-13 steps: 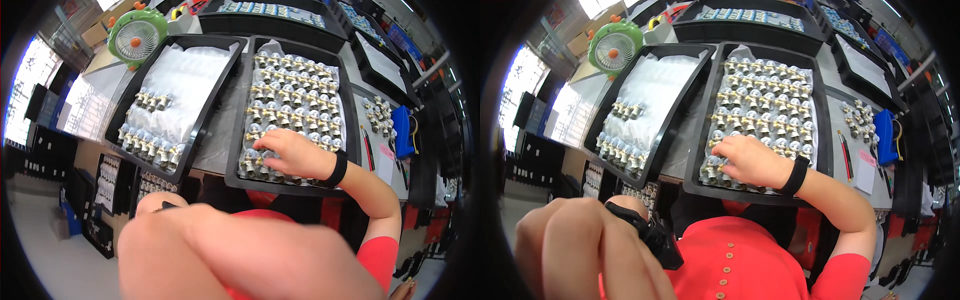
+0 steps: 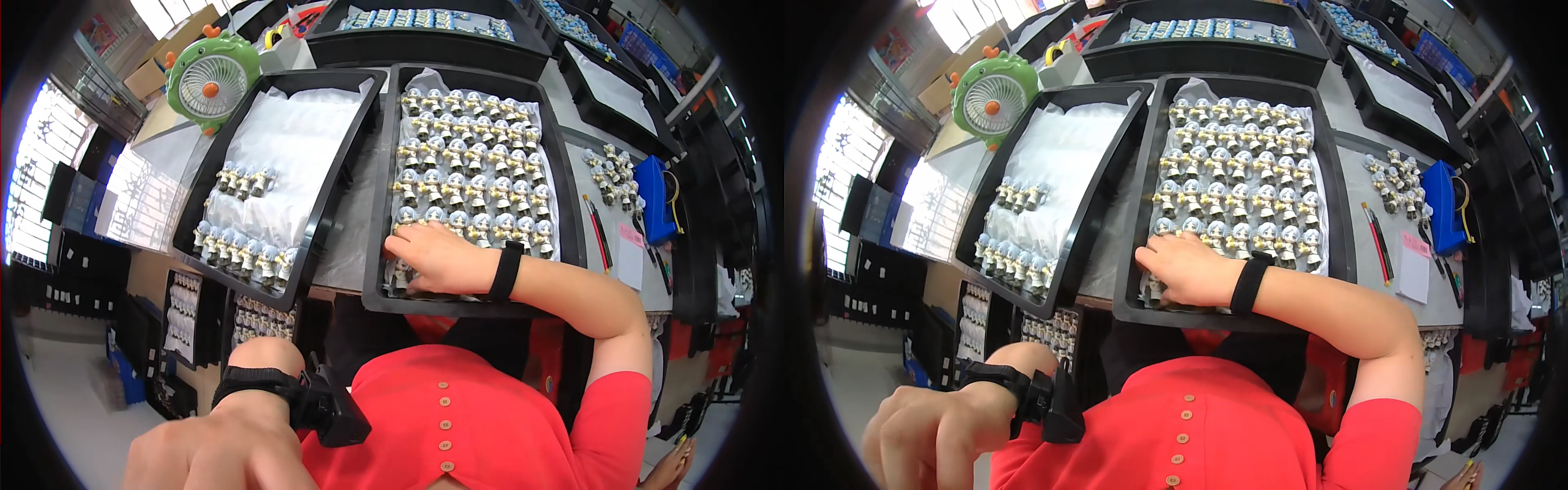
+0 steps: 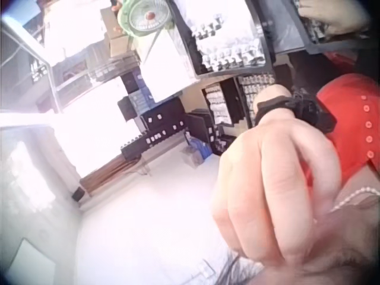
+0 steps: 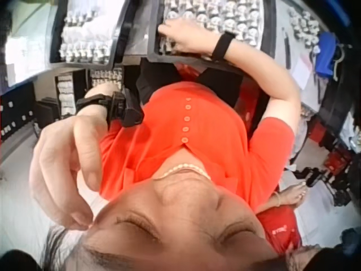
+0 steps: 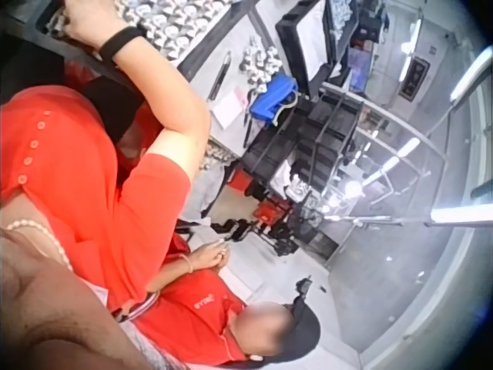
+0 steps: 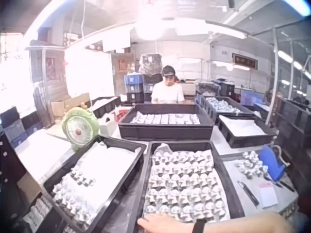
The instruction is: The person assembles small, white, figurine-like objects by hand. They pick up a base and a top piece, fit them together, and place the completed unit into a black tray lined with white paper. The process is repeated for multiple units.
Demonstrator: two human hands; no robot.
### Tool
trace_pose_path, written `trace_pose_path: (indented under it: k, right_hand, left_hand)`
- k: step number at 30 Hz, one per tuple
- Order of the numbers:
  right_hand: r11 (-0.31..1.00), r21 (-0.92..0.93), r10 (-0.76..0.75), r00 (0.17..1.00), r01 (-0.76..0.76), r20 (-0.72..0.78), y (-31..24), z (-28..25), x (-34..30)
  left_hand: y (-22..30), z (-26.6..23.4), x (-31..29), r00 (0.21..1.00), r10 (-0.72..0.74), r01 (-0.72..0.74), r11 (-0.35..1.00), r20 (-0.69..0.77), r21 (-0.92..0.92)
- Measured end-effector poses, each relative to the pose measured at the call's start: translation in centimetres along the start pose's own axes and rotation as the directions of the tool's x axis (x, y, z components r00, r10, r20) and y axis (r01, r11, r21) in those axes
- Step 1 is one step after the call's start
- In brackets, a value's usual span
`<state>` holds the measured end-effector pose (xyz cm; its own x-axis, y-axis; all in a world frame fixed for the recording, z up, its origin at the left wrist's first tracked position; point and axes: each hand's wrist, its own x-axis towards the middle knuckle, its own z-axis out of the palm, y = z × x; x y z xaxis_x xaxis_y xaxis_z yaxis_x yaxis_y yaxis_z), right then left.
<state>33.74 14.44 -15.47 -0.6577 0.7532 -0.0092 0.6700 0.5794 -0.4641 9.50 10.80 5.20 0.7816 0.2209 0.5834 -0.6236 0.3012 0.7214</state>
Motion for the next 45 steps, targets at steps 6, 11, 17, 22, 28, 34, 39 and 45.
trace_pose_path:
  k: [6,11,17,22,28,34,39,45]
  right_hand:
    - [0.919,0.393,0.003,0.996,0.032,-0.087,-0.1,-1.9,-0.4]
    - [0.869,0.485,0.068,0.950,0.093,-0.304,1.0,-6.0,-1.8]
    - [0.534,0.833,0.210,0.932,0.144,-0.295,2.0,-8.7,-4.2]
    - [0.484,0.844,0.319,0.852,0.230,-0.415,3.5,-8.8,-5.6]
    - [0.465,0.827,0.428,0.737,0.316,-0.523,5.4,-8.2,-5.5]
    - [0.379,0.840,0.458,0.710,0.389,-0.535,5.6,-8.4,-5.7]
    - [0.523,0.806,0.457,0.708,0.275,-0.538,5.0,-8.1,-5.4]
    - [0.519,0.822,0.430,0.759,0.236,-0.489,5.5,-7.4,-4.9]
  left_hand:
    - [-8.0,-4.3,0.1,0.829,0.417,-0.268,0.881,-0.373,0.389]
    - [-13.1,-9.4,0.0,0.573,0.055,0.094,0.987,-0.818,0.132]
    - [-16.2,-10.7,0.8,0.663,-0.329,0.192,0.943,-0.672,-0.272]
    - [-17.2,-12.5,3.9,0.731,-0.280,0.219,0.960,-0.623,-0.176]
    - [-18.8,-14.9,6.4,0.721,-0.289,0.249,0.956,-0.630,-0.154]
    - [-19.8,-15.6,7.5,0.693,-0.284,0.235,0.958,-0.662,-0.165]
    - [-20.0,-16.5,6.6,0.691,-0.306,0.272,0.949,-0.654,-0.157]
    - [-18.9,-16.9,4.5,0.684,-0.372,0.289,0.928,-0.627,-0.236]
